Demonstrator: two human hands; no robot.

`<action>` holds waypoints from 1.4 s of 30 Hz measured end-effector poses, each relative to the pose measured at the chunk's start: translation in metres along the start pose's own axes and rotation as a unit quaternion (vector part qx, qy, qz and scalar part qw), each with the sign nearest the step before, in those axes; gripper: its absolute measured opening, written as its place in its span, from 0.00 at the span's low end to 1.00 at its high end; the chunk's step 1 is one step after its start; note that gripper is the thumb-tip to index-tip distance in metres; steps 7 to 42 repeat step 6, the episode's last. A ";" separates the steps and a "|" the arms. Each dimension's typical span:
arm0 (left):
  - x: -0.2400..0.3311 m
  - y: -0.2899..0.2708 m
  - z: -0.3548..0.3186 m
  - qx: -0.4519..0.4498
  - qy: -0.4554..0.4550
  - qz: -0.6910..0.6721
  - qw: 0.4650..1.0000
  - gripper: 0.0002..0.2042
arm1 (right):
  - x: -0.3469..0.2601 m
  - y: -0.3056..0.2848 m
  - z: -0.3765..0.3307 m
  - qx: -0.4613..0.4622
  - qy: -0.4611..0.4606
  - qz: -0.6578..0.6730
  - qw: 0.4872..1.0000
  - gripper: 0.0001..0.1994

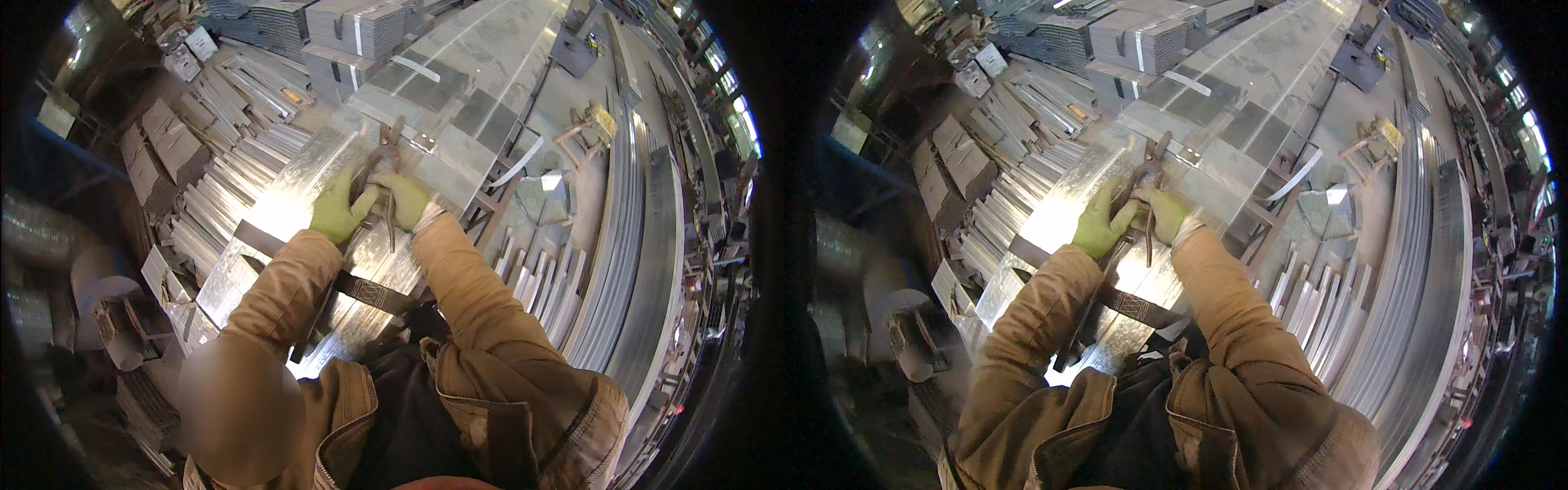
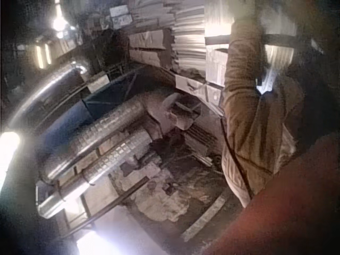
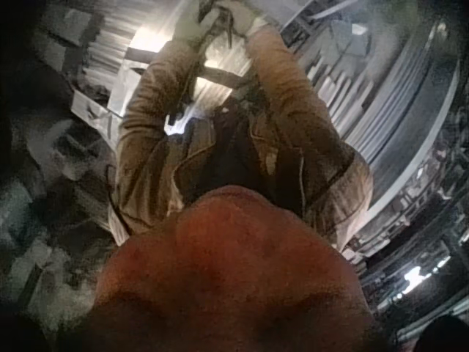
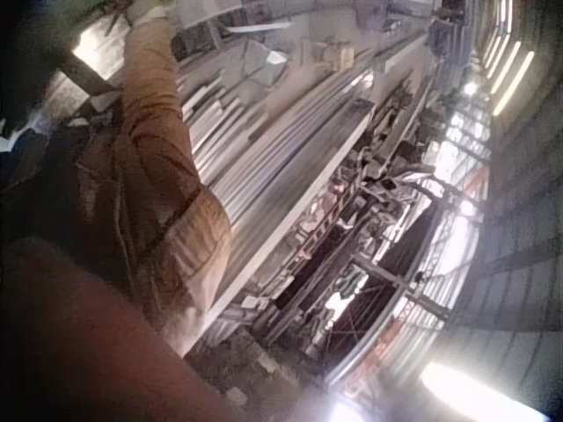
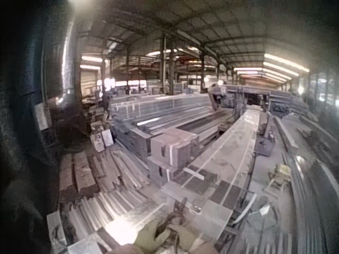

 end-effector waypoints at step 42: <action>0.014 0.001 -0.043 -0.057 0.045 0.148 0.986 0.50 | 0.018 -0.008 0.018 -0.022 0.027 0.061 0.998 0.15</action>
Point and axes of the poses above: each hand's wrist, its own z-axis towards the middle knuckle, its own y-axis out of the palm, x = y × z, the point moved 8 cm from there along z, towards the middle knuckle, and after that the axes turned 10 degrees about -x, right-handed, at the moved point
